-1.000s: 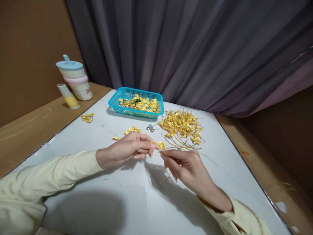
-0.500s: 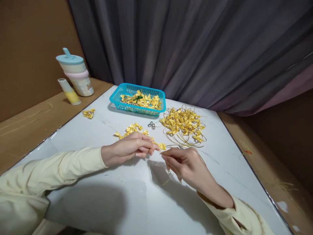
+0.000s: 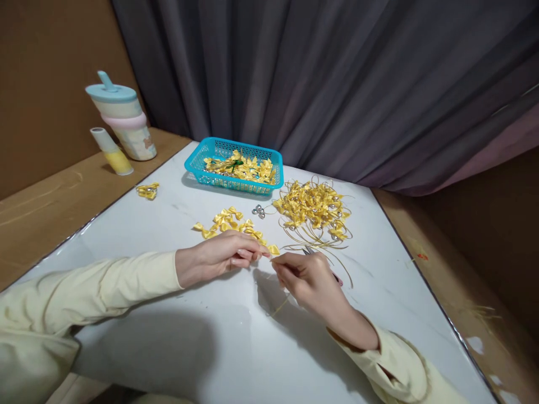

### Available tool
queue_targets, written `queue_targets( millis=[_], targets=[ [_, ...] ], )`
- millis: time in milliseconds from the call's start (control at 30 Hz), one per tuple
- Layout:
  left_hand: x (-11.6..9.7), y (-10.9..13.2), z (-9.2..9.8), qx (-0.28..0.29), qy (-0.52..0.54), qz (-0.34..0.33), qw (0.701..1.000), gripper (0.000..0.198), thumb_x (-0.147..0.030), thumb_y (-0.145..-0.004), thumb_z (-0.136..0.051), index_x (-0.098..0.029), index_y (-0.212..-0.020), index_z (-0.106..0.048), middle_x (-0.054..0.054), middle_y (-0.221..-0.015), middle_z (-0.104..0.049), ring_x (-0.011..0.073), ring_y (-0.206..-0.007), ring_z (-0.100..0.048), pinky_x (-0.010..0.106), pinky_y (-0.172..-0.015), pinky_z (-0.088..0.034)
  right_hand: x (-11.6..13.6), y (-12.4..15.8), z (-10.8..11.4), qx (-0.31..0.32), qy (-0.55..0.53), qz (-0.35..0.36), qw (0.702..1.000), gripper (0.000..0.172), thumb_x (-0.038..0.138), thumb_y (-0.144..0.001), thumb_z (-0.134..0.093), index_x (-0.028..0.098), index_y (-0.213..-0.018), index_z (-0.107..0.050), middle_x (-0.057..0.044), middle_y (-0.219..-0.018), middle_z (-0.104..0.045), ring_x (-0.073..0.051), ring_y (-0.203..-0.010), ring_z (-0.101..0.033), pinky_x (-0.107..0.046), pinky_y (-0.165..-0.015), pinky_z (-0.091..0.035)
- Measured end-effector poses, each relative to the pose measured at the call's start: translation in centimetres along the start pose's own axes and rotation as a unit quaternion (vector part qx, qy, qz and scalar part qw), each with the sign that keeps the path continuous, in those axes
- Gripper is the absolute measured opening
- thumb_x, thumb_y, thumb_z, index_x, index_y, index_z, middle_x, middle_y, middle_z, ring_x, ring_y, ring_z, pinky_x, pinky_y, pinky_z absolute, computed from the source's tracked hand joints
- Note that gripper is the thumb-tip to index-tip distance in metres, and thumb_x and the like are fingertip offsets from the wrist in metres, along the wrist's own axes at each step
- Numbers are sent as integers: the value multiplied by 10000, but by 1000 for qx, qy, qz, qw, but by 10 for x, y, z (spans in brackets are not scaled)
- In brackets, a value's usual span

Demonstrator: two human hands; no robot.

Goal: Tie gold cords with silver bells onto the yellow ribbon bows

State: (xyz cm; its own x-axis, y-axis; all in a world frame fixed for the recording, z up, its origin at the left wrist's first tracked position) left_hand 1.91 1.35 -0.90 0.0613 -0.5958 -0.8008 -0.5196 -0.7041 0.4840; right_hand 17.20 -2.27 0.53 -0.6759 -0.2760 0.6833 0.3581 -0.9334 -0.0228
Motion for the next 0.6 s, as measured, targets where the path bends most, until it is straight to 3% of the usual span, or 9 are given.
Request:
queue_targets(
  millis=[200,467,600],
  targets=[
    [6,4,0,-8,-14,-46,999,183,-213,-705,-661,-124,-595,-544,-28,-555,-470,41,-459,-309,151,-367,-182,-1,4,-8,-11,-73,-32,997,297,161,-817,-428,161,-532,-515,36,-393,-440,-77,-364,-380,-201,-430,-277],
    [4,15,-9,5,-50,-49,997,236,-194,-775,-611,-113,-569,-529,-45,-496,-475,19,-381,-304,164,-366,-197,2,6,-5,-76,11,55,996,255,83,-777,-409,143,-576,-555,36,-443,-433,-59,-404,-329,-194,-438,-254],
    [-4,20,-9,25,-100,-89,991,230,-246,-777,-628,-118,-602,-552,-26,-556,-557,20,-380,-358,166,-388,-254,5,8,1,-89,16,75,993,247,97,-808,-418,138,-668,-618,20,-472,-508,-64,-403,-388,-187,-449,-299]
  ],
)
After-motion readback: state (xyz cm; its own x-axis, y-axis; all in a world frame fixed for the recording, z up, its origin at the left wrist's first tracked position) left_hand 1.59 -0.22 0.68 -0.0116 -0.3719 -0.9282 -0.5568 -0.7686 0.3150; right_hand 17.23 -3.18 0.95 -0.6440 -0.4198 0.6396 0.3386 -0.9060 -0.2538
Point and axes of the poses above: each hand's wrist, its own y-axis away from the middle knuckle, its own z-axis out of the back of the hand, x = y × z, the point moved 2 cm from there along -y, towards the middle knuckle
